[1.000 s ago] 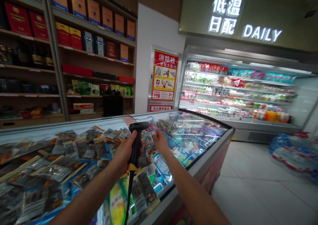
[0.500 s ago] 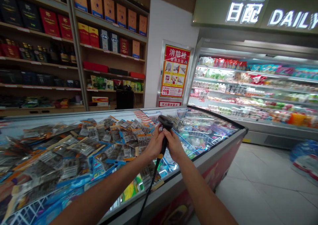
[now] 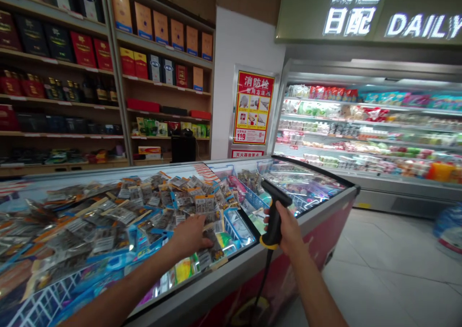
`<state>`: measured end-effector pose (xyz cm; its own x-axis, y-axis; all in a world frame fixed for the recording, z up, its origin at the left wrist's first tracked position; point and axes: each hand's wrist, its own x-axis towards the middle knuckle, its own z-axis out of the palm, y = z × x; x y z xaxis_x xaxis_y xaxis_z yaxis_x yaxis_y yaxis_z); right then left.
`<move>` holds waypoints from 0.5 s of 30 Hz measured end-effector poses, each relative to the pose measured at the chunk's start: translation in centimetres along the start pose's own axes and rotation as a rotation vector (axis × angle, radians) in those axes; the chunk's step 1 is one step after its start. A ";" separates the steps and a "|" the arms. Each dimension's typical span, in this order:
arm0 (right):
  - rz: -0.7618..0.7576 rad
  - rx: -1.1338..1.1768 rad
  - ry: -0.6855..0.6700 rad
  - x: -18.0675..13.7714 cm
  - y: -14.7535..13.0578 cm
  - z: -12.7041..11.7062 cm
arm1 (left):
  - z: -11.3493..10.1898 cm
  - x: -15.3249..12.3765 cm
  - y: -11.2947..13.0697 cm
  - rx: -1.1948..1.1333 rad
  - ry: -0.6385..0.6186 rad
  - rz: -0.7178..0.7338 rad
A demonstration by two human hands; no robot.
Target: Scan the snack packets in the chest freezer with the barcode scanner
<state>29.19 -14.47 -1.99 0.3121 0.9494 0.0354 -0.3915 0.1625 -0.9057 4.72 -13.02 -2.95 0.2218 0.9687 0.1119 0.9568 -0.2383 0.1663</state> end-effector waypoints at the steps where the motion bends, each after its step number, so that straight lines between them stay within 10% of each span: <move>1: -0.002 -0.025 0.000 -0.1 0.2 -0.2 | 0.2 0.0 -0.1 -0.011 -0.005 -0.026; 9: 0.012 -0.055 0.086 0.8 1.0 -1.7 | -0.5 1.9 -1.9 -0.282 -0.034 -0.108; 15: -0.028 -0.061 0.128 1.5 0.5 -2.5 | -3.4 4.5 -0.2 -1.003 0.008 -0.168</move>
<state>31.64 -13.64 -3.43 0.4315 0.9020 0.0104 -0.3286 0.1679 -0.9294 4.91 -8.85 0.86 0.0941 0.9954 0.0177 0.3756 -0.0520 0.9253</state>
